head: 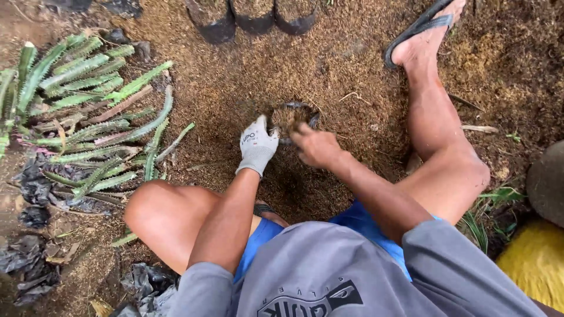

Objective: Potting cactus cuttings into small black plastic nursery bags using a soil and mulch mixture while sitting on the ground.

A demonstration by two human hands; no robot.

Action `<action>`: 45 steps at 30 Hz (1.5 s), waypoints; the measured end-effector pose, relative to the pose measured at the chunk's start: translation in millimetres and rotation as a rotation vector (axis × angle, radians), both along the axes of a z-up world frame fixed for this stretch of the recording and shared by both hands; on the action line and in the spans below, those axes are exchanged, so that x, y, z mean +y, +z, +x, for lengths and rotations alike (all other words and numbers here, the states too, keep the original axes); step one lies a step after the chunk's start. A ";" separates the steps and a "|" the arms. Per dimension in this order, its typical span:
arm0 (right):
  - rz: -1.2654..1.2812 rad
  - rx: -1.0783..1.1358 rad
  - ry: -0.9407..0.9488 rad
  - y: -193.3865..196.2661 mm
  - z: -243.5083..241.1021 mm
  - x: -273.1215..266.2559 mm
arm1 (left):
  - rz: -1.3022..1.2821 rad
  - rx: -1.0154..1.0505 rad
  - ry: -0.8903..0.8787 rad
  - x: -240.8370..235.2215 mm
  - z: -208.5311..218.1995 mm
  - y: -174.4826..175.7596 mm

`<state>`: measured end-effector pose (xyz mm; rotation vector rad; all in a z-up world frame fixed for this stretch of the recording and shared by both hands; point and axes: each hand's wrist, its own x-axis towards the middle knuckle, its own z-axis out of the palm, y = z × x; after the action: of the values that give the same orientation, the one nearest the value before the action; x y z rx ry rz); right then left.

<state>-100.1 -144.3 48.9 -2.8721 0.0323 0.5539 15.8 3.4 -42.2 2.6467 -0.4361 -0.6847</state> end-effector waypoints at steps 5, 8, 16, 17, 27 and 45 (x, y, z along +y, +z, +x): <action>0.034 0.210 0.025 1.8 2.8 -2.2 | 0.040 0.044 0.030 5.9 -4.6 31.0; 0.002 0.214 -0.011 -1.9 2.6 -13.5 | -0.007 0.060 0.025 5.9 -12.5 60.6; 0.006 0.153 0.060 -43.8 23.7 -29.5 | -0.251 -0.122 -0.050 37.7 -34.1 84.4; 0.019 0.211 0.065 -49.0 32.5 -31.2 | -0.239 -0.122 -0.051 44.0 -35.6 84.9; -0.248 0.161 0.296 -132.7 79.0 -22.1 | -0.352 -0.444 0.029 76.6 -103.1 111.6; -0.029 0.016 -0.002 -35.5 -24.9 -32.1 | -0.125 -1.220 -0.073 216.6 -144.8 312.5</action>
<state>-125.0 -176.4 13.4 -2.8951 0.0462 0.5812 -129.0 220.0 270.2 2.6183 -0.8197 1.0046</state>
